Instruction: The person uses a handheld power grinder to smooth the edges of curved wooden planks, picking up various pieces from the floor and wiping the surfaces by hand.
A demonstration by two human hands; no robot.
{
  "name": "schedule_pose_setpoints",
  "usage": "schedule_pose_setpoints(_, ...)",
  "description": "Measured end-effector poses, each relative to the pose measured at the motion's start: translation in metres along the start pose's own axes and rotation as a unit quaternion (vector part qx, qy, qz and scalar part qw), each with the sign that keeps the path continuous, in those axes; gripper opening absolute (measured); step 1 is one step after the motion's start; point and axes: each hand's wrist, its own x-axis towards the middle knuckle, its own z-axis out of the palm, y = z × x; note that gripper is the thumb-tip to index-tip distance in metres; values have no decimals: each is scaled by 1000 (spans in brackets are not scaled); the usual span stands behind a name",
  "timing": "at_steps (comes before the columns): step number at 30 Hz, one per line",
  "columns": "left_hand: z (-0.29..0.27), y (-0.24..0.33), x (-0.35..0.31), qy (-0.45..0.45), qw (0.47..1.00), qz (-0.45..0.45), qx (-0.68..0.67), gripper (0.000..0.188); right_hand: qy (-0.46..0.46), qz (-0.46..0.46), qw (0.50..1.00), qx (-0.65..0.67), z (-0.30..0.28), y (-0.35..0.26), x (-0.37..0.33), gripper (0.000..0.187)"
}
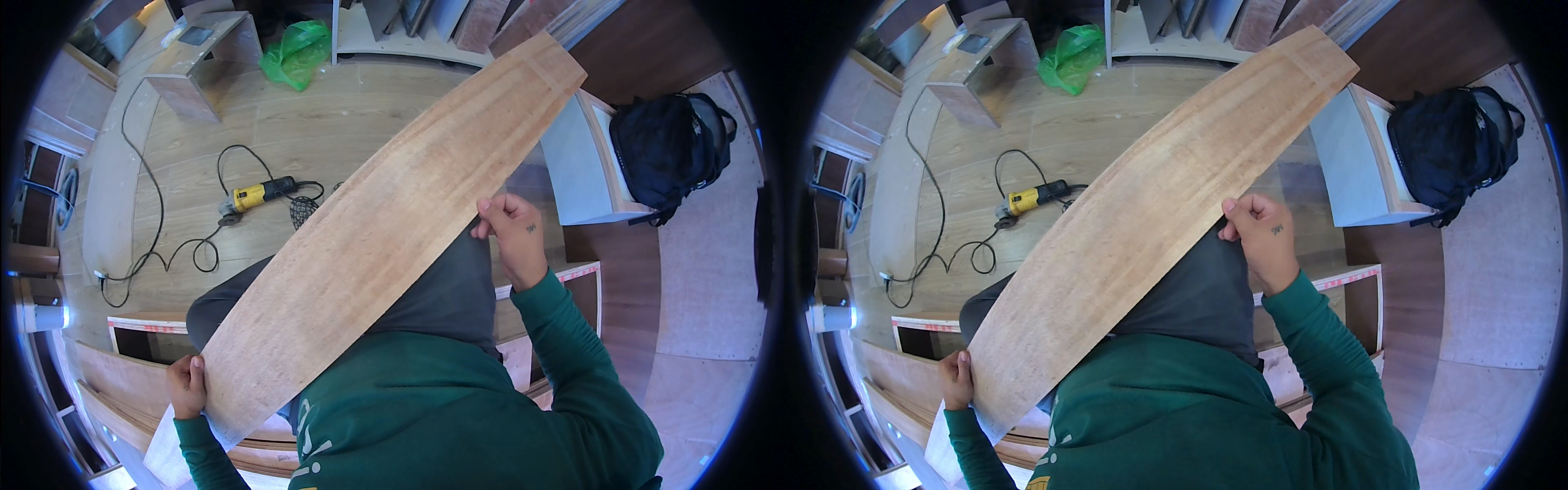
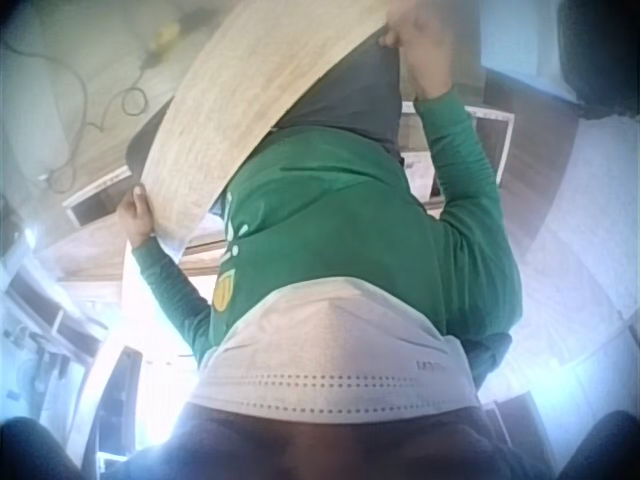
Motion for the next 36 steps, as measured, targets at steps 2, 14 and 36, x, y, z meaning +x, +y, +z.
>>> schedule_pose_setpoints(2, -3, 0, 0, -1, 1000, -9, 9, 56, -17, -15, 1000, 4, 4, 4, -2, 21)
schedule_pose_setpoints(14, -24, 37, 0, 44, 993, -12, 106, 41, 1, -32, 986, 166, -111, 70, 96, 18)
schedule_pose_setpoints(36, 63, 15, -164, 222, 931, 32, 289, 71, 71, -7, 942, 328, -88, 67, 210, 69)
